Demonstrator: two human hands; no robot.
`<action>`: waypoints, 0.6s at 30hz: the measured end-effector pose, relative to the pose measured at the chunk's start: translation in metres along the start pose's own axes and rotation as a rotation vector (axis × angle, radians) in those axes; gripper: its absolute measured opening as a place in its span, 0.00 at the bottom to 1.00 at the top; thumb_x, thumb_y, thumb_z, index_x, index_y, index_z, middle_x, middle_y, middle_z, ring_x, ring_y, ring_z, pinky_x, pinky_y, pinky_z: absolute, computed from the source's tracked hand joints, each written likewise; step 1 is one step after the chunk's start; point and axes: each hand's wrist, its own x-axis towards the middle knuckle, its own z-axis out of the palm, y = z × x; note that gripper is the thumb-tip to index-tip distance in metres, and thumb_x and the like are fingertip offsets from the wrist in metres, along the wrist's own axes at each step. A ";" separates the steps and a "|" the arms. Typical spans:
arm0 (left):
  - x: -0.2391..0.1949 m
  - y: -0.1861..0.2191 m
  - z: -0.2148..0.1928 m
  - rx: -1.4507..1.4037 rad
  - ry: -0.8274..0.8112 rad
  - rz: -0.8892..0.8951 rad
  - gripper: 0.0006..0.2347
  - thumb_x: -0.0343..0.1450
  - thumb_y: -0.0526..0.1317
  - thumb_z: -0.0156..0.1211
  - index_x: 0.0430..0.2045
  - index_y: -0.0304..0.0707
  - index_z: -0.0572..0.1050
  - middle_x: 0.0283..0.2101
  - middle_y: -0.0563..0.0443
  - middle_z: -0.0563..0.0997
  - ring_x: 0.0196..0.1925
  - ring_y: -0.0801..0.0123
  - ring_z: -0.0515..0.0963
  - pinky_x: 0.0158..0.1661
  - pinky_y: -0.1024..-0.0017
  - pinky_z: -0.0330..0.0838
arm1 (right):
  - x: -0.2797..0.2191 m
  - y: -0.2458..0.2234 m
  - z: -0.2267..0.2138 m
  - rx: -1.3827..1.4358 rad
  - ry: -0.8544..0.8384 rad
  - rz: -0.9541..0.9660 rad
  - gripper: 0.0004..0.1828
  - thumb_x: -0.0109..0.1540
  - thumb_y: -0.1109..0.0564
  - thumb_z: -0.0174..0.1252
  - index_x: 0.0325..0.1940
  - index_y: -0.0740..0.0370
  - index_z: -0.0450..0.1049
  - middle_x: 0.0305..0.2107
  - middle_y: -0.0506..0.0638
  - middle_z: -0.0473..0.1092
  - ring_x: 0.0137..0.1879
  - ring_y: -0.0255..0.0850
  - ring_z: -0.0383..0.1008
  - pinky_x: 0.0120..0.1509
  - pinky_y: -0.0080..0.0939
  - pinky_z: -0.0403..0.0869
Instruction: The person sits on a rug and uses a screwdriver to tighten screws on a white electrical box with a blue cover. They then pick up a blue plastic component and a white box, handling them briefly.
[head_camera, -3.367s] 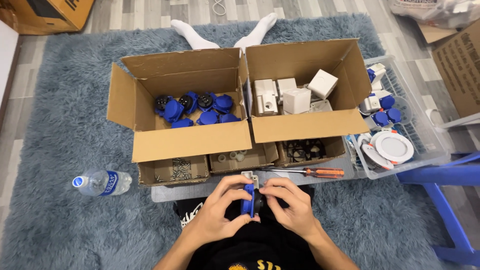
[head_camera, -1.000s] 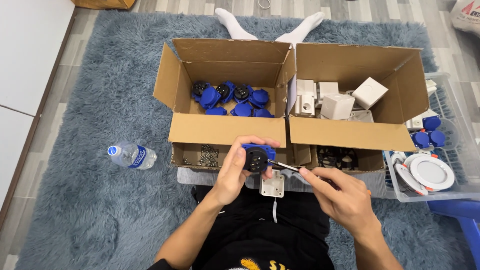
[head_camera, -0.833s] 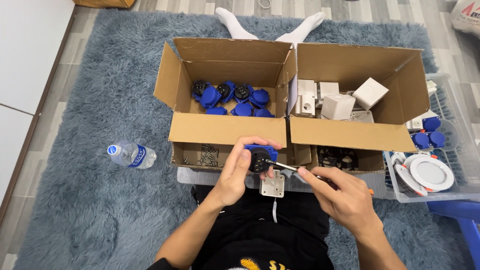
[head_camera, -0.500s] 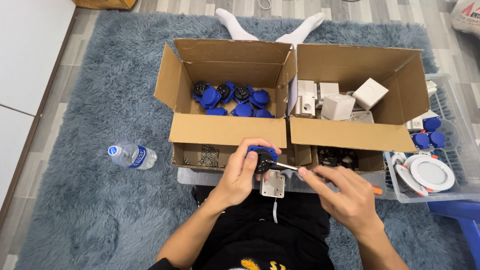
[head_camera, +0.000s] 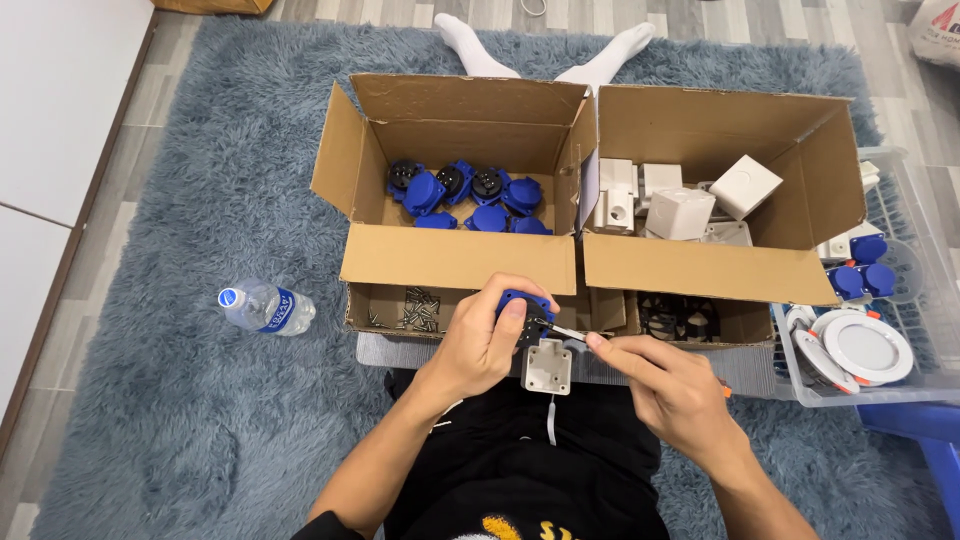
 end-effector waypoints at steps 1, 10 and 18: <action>0.001 0.000 0.000 0.001 0.001 0.000 0.16 0.85 0.47 0.38 0.50 0.35 0.72 0.46 0.47 0.87 0.41 0.65 0.87 0.45 0.70 0.79 | 0.002 -0.002 -0.001 0.000 0.000 -0.001 0.29 0.68 0.77 0.52 0.68 0.55 0.76 0.48 0.48 0.80 0.45 0.37 0.84 0.41 0.33 0.80; 0.002 0.003 -0.004 -0.026 0.153 0.016 0.18 0.85 0.51 0.39 0.53 0.36 0.72 0.48 0.44 0.87 0.51 0.58 0.88 0.49 0.68 0.83 | 0.011 -0.012 -0.006 -0.194 0.095 -0.090 0.25 0.68 0.76 0.56 0.64 0.58 0.79 0.44 0.51 0.80 0.42 0.42 0.81 0.44 0.40 0.81; 0.001 0.008 0.002 -0.152 0.092 -0.075 0.17 0.84 0.51 0.40 0.52 0.37 0.72 0.46 0.45 0.87 0.31 0.71 0.82 0.25 0.78 0.78 | 0.015 -0.012 -0.002 -0.169 0.062 -0.117 0.27 0.67 0.77 0.55 0.66 0.57 0.78 0.44 0.53 0.79 0.37 0.43 0.78 0.40 0.40 0.77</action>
